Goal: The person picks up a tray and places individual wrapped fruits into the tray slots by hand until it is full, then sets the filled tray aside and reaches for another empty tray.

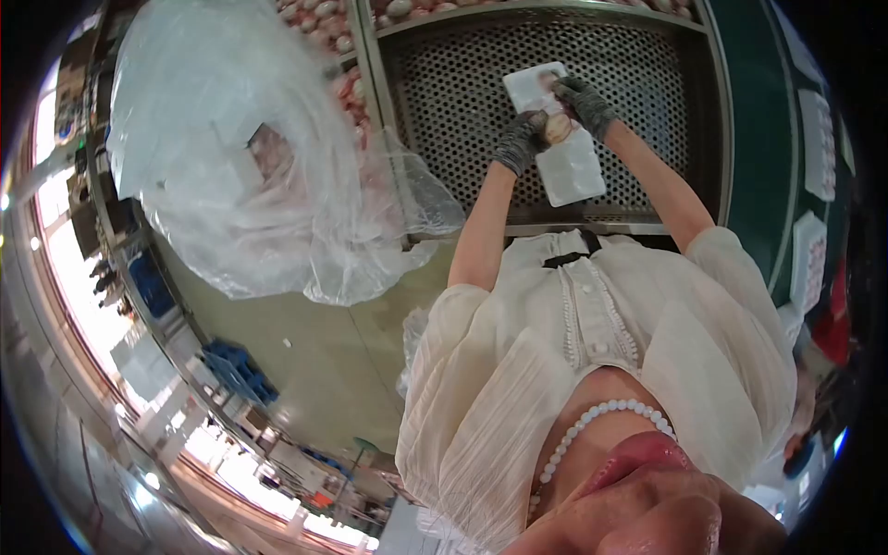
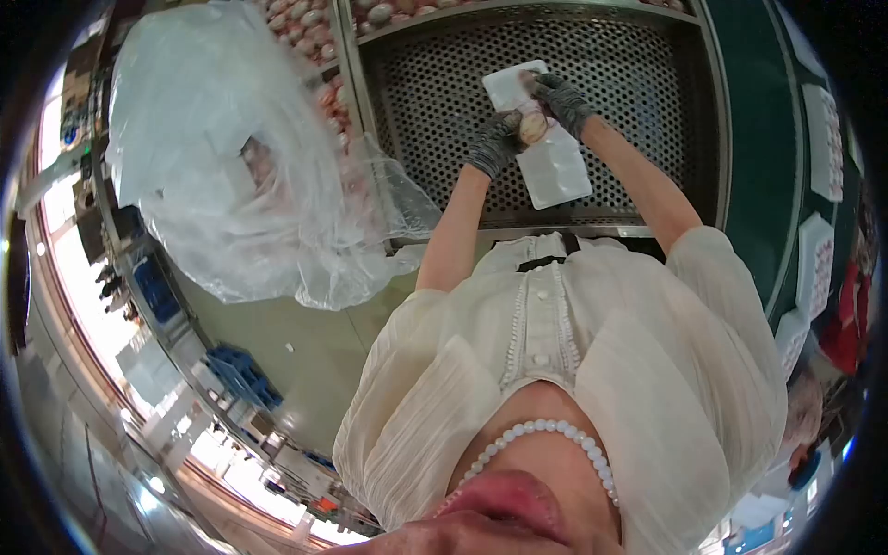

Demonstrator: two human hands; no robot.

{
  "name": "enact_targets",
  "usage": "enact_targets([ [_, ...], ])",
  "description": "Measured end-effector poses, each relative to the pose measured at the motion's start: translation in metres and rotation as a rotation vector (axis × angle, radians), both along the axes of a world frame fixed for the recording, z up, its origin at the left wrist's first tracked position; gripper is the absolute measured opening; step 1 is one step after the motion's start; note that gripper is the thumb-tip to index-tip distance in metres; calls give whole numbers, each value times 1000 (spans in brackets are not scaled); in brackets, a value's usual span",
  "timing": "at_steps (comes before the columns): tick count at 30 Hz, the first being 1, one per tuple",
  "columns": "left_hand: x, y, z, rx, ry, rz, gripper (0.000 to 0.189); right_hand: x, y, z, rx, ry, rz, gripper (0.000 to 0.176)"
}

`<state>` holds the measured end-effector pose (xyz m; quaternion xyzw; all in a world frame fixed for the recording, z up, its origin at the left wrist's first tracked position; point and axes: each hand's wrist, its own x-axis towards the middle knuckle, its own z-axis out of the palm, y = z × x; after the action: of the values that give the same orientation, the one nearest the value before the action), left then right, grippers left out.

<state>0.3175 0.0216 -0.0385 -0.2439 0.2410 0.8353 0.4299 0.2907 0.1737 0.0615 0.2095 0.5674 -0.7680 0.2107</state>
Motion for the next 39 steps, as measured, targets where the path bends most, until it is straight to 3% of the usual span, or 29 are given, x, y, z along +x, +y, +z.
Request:
enact_targets([
  [1,4,-1,58,-258,134,59,9,-3,4,-11,24,-66,-15,13],
  [3,4,2,46,-350,199,35,12,-1,7,-15,43,-134,-31,14],
  [6,-3,4,36,-509,211,67,14,5,9,-6,-4,71,-231,19],
  [10,-11,2,26,-680,96,130,18,23,10,31,961,832,447,62],
  [11,-10,2,26,-679,94,128,18,28,6,31,961,829,448,62],
  [13,-12,3,28,-741,139,186,17,36,-3,17,1205,762,619,64],
  [17,-22,4,33,-638,32,193,26,23,-15,-12,1156,841,419,56],
  [20,-27,11,35,-774,116,203,29,13,-12,-21,1113,937,369,48],
  [22,-24,19,5,-1110,533,401,27,10,-8,-20,1049,967,332,47],
  [23,-25,17,6,-1108,532,407,27,5,-8,-6,1007,998,330,46],
  [25,-24,9,12,-1536,1118,125,24,-1,-13,7,962,1027,331,46],
  [26,-26,10,9,-1537,1116,126,24,-1,-14,5,1008,1071,313,46],
  [28,-26,11,5,-936,599,66,22,-2,-16,2,1053,1109,294,45],
  [30,-27,10,6,-899,484,93,20,-4,-18,-1,1023,921,362,42],
  [32,-32,7,3,-857,373,123,19,-6,-18,-7,1036,891,404,41],
  [34,-33,0,-7,-872,449,-64,21,-5,-21,-18,1046,851,451,41],
  [37,-41,1,15,-1003,392,-218,26,-17,-32,-18,1074,860,490,36],
  [39,-42,5,-1,-1086,387,-196,29,-23,-37,-7,1065,791,487,32],
])
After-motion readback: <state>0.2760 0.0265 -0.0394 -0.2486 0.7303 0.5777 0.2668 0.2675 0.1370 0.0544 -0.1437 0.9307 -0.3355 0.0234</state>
